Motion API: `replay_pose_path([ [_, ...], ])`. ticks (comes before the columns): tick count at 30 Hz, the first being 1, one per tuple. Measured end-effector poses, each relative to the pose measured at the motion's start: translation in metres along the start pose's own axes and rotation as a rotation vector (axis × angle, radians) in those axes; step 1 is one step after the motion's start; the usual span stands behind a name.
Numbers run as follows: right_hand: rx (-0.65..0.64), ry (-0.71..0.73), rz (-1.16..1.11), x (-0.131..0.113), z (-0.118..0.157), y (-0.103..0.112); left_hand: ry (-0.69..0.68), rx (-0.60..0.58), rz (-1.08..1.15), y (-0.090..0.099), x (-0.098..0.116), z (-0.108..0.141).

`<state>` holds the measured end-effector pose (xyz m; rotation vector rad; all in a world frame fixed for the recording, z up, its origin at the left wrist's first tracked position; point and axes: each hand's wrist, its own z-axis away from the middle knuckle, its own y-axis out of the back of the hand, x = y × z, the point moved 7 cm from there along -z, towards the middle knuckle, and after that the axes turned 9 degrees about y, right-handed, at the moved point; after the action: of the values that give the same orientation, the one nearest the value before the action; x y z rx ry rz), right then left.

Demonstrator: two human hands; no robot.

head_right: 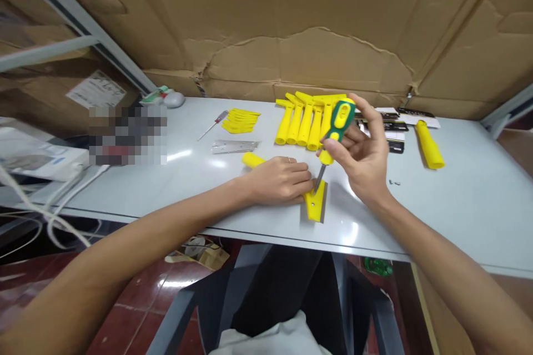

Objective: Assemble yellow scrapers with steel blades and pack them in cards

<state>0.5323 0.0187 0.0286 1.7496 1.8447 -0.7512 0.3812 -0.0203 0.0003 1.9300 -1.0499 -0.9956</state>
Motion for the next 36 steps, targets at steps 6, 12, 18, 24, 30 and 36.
replay_pose_path([
  [6,0.165,0.173,0.191,-0.012,-0.016,0.035,-0.052,0.029,-0.004,-0.002,0.008,0.000],
  [12,-0.318,0.171,0.661,-0.010,-0.019,0.030,0.478,0.350,0.635,0.043,-0.062,0.013],
  [18,-0.701,0.322,0.864,0.003,0.002,0.000,1.047,0.378,1.477,0.025,-0.115,0.029],
  [24,-0.804,0.290,0.903,0.016,0.008,-0.001,1.091,0.398,1.599,0.012,-0.110,0.027],
  [30,-0.879,0.224,0.898,0.028,0.014,0.000,1.020,0.485,1.489,0.021,-0.108,0.027],
  [36,-0.915,0.136,0.861,0.038,0.016,0.002,0.964,0.438,1.441,0.023,-0.100,0.025],
])
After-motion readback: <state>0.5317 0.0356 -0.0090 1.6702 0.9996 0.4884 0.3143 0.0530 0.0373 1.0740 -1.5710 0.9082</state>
